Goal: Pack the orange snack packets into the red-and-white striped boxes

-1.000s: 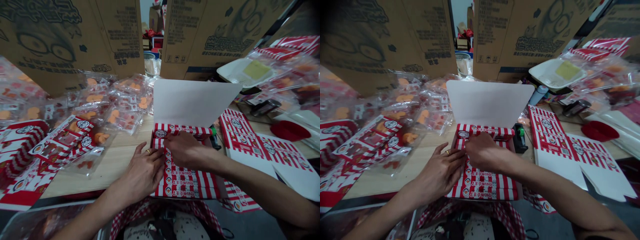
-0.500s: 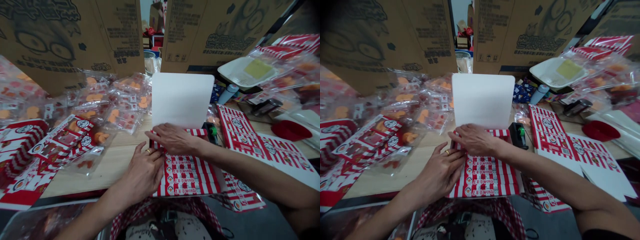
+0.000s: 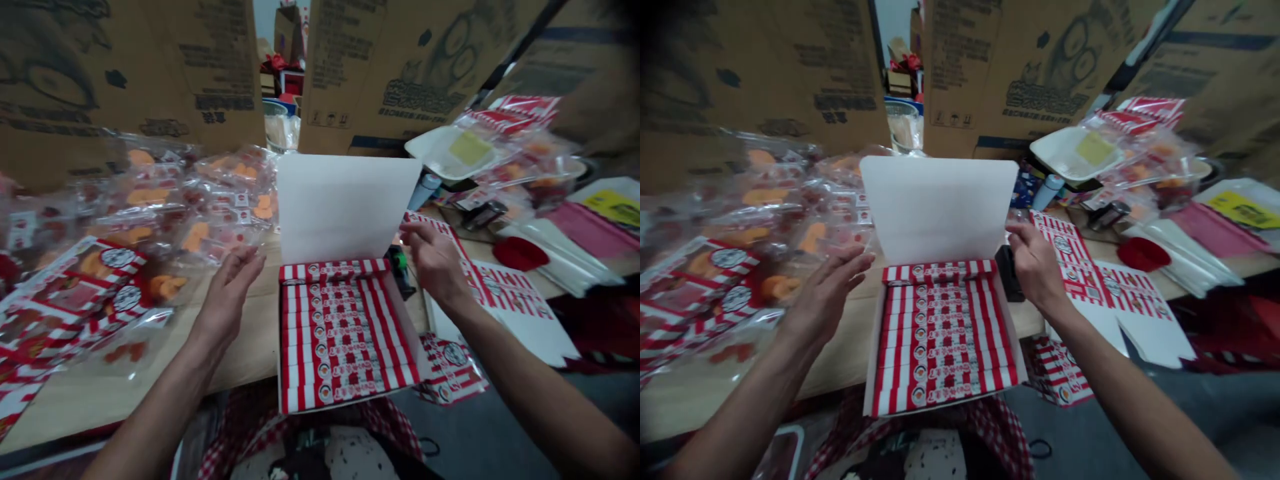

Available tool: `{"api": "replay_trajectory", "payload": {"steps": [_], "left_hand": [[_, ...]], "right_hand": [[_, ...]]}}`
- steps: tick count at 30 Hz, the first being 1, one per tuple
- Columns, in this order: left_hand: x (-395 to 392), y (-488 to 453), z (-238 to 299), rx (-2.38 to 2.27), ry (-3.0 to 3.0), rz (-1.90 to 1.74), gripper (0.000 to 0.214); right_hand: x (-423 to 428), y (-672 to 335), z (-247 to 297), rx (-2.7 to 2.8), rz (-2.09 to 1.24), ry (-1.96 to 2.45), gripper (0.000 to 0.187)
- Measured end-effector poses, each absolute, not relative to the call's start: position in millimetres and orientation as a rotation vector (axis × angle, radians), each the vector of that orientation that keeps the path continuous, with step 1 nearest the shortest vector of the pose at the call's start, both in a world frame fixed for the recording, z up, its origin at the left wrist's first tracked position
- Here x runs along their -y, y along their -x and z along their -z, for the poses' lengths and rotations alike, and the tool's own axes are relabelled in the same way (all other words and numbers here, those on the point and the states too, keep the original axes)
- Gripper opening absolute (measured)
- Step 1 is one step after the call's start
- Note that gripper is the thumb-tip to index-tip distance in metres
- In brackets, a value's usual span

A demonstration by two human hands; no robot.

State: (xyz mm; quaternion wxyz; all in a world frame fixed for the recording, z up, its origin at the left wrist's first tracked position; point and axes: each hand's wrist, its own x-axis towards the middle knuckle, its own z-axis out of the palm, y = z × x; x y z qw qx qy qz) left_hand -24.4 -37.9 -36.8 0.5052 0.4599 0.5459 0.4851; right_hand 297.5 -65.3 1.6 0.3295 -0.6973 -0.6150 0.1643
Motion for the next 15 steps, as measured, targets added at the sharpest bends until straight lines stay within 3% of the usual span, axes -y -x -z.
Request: {"api": "replay_trajectory", "payload": {"steps": [4,6,15], "left_hand": [[22,-4,40,-1.049,-0.965,-0.781,0.031],[23,-9,38,-1.019,-0.913,-0.731,0.031],[-11,18,24,-1.228,-0.834,-0.774,0.036]], "right_hand": [[57,-295,22,1.097,-1.413,1.754,0.034],[54,-294,30,0.916,-1.655,1.635,0.036],[16,-254,35,1.007,-1.678,1.384,0.039]]}}
